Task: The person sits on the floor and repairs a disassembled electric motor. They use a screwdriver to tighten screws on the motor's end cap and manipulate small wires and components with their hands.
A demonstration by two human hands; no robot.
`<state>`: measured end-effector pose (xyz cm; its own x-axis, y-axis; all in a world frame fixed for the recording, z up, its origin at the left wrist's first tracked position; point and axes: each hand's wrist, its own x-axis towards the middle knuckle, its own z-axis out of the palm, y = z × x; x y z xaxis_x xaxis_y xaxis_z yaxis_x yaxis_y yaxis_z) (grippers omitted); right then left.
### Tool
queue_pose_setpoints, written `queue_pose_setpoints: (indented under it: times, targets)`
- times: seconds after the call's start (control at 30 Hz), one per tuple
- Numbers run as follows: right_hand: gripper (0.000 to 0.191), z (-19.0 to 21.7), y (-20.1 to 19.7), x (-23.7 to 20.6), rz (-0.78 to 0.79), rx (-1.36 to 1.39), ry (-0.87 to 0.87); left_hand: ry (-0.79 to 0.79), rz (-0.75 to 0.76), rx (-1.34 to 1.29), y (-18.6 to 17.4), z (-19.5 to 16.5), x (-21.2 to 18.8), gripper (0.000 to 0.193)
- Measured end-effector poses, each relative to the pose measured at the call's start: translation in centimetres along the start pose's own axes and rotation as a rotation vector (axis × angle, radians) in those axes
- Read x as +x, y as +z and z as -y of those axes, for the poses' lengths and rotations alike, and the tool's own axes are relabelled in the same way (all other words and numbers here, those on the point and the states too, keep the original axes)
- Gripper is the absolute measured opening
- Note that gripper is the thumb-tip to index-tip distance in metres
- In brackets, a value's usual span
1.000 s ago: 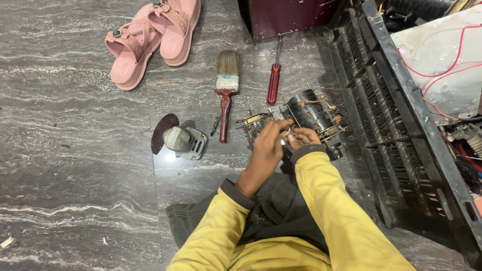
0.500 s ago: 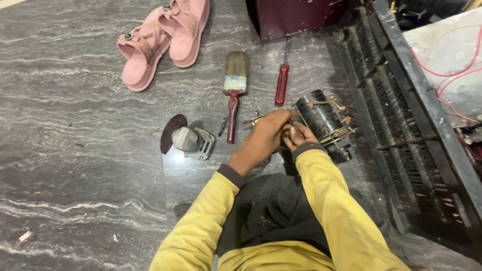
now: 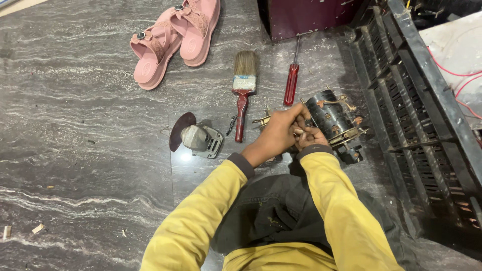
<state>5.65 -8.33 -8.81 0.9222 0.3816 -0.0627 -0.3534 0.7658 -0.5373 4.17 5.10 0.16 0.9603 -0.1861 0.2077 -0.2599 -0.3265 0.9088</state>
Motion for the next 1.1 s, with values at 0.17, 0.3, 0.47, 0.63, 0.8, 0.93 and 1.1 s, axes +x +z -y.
queue_pose_setpoints:
  times: [0.17, 0.3, 0.47, 0.63, 0.8, 0.93, 1.1]
  targets:
    - [0.038, 0.5, -0.5, -0.1, -0.096, -0.011, 0.1, -0.175, 0.008, 0.022, 0.2, -0.2, 0.4, 0.048]
    - [0.035, 1.1, 0.5, -0.3, -0.203, 0.091, 0.206, -0.161, -0.038, 0.071, 0.4, -1.5, 0.4, 0.047]
    - [0.039, 0.4, 1.3, -0.7, -0.254, -0.011, 0.11, -0.15, 0.068, 0.169, -0.5, -3.4, -0.4, 0.047]
    - [0.033, -0.2, 0.6, -0.6, -0.23, -0.138, 0.042, 0.029, 0.089, 0.305, -1.0, -4.7, -1.2, 0.047]
    - [0.033, 0.0, 0.6, -1.1, -0.202, -0.142, 0.082, 0.019, 0.11, 0.324, -0.8, -5.1, -1.5, 0.055]
    - [0.018, 0.0, 1.7, -1.2, -0.289, 0.01, 0.041, 0.007, 0.12, 0.331, -0.8, -4.9, -1.1, 0.058]
    - [0.032, -0.2, 2.1, -1.0, -0.312, -0.363, -0.029, 0.017, 0.094, 0.297, -0.9, -4.4, -0.8, 0.056]
